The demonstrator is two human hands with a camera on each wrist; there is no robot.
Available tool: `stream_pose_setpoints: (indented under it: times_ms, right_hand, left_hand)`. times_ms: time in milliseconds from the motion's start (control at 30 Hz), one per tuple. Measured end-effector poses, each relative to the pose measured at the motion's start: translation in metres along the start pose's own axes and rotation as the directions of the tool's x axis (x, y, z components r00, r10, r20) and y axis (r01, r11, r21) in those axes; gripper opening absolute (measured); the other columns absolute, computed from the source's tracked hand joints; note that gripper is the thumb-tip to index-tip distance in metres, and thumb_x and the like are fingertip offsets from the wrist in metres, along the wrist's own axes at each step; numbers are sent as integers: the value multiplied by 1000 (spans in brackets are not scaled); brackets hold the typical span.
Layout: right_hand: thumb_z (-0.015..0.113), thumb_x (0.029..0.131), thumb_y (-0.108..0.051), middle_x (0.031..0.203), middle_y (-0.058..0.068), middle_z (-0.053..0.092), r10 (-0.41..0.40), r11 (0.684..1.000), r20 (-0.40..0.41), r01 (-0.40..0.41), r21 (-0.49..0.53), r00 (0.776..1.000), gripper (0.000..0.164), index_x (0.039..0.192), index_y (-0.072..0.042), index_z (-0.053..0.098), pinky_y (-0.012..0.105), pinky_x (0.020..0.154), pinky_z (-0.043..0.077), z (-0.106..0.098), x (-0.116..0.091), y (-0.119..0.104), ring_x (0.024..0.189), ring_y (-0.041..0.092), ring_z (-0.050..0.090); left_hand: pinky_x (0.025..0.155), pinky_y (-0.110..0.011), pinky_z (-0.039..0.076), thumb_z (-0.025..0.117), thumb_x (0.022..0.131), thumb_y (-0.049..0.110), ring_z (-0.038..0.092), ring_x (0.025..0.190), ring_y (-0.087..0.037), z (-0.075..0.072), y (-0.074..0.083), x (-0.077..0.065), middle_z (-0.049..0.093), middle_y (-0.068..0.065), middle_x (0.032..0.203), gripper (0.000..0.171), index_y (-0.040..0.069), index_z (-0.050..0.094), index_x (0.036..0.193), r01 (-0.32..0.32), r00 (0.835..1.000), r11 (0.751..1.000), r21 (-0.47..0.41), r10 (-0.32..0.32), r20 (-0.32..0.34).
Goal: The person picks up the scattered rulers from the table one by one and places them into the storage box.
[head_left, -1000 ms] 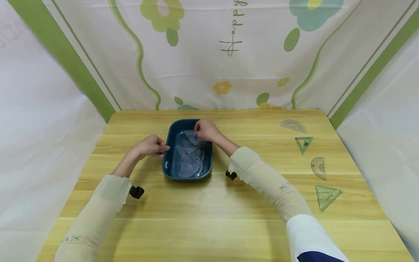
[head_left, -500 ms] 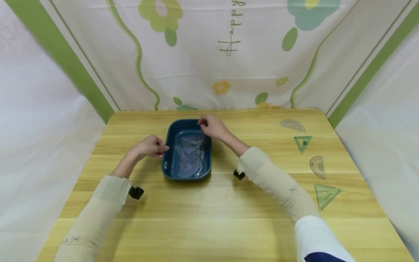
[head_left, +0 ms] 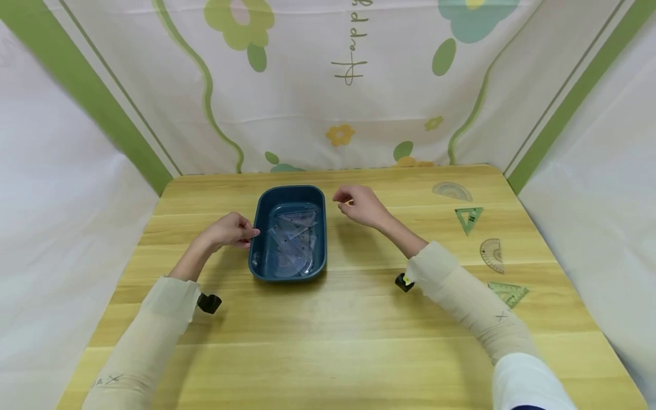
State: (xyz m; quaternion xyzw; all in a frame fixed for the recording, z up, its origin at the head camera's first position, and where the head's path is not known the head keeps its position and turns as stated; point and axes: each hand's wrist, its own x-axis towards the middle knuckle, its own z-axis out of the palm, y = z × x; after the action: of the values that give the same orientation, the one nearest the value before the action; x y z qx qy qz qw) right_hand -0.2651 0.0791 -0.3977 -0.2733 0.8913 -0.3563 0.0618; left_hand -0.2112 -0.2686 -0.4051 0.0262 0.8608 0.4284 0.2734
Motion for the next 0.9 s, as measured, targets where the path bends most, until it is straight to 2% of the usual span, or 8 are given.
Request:
stream_pose_setpoints:
  times_ms: [333,633,900]
  right_hand:
    - [58,99,-6,122,21,66,65,997,15,-65,33,998,23,120,0,64,46,97,54,-17,-36,39,115,32,63]
    - [60,97,-3,125,25,63,107,994,-9,-107,37,994,28,124,4,61,51,99,52,-36,-61,69,118,37,61]
    - [62,96,-4,125,24,63,155,988,-45,-155,11,987,30,125,5,60,52,100,51,-51,-82,91,119,39,60]
  left_hand:
    - [60,-23,53,52,105,15,55,60,-11,0,-2,-1,53,-1,70,28,-7,58,87,-4,1000,1000,-22,5,11]
    - [64,-24,56,53,104,14,56,62,-10,-3,-6,1,54,-1,72,27,-2,59,84,2,1000,1000,-19,-2,3]
    - [64,-25,56,53,104,14,55,61,-11,-2,-6,2,53,-1,70,27,-3,59,84,-2,1000,1000,-21,3,10]
